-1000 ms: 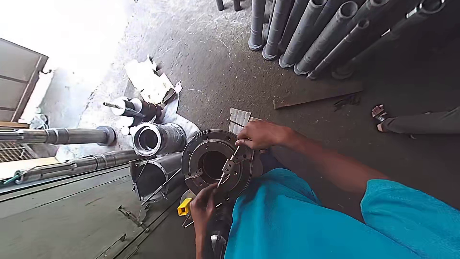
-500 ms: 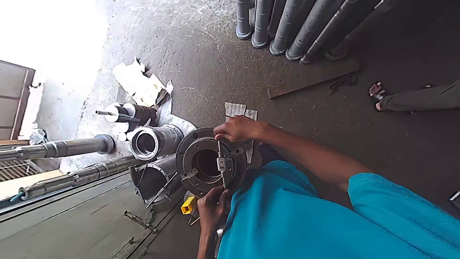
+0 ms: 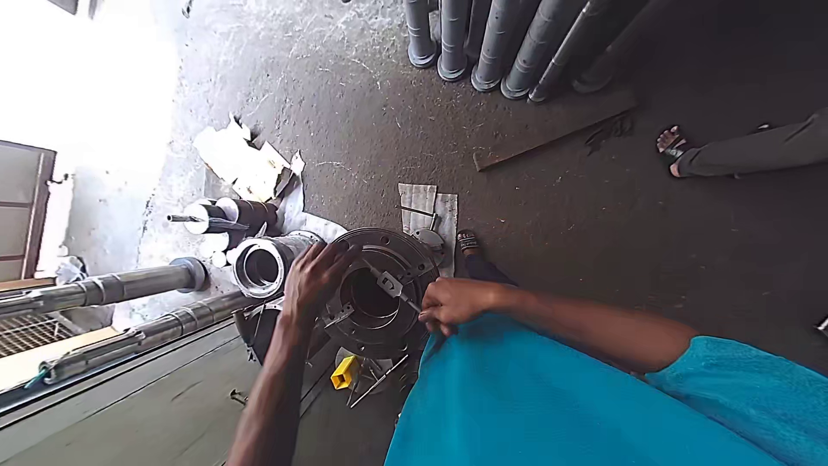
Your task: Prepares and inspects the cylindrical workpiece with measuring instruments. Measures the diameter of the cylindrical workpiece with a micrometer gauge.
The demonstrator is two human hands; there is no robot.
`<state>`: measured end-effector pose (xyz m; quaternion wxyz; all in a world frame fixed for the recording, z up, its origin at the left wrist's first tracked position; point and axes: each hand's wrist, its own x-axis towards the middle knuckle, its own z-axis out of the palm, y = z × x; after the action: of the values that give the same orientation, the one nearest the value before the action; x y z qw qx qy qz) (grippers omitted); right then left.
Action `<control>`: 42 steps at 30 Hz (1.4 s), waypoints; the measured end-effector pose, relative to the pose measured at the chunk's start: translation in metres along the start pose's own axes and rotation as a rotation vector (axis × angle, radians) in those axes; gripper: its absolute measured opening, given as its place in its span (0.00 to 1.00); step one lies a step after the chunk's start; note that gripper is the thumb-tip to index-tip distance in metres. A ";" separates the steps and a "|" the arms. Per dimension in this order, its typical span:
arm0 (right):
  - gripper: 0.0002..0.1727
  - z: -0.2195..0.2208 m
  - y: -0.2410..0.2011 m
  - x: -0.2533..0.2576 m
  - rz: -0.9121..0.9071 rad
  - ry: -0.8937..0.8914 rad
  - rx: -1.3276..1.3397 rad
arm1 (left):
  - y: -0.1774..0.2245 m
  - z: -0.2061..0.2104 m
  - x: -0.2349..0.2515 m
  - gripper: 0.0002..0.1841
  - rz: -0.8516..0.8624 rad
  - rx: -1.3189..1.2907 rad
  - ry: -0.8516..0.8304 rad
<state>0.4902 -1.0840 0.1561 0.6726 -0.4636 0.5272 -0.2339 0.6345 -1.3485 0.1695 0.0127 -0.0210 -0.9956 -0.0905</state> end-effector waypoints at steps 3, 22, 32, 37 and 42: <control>0.26 0.045 -0.007 0.022 -0.007 0.133 0.201 | -0.001 -0.012 0.061 0.17 0.346 0.073 -0.087; 0.21 -0.094 -0.012 -0.004 0.008 0.227 -0.377 | 0.140 0.043 -0.095 0.10 -1.004 -0.824 0.468; 0.19 0.086 -0.036 0.067 0.026 0.314 0.716 | 0.111 -0.013 0.072 0.07 -0.504 -0.573 -0.286; 0.16 0.077 -0.060 0.074 0.020 0.268 0.880 | 0.108 -0.022 0.066 0.15 -0.232 -0.454 -0.394; 0.14 0.010 -0.029 0.001 -0.384 0.368 -0.033 | 0.081 -0.017 -0.043 0.16 -0.605 -0.502 0.020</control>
<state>0.5050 -1.0942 0.1811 0.5011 -0.5157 0.5466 -0.4292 0.6810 -1.2740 0.1999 -0.0103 0.2719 -0.9036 -0.3309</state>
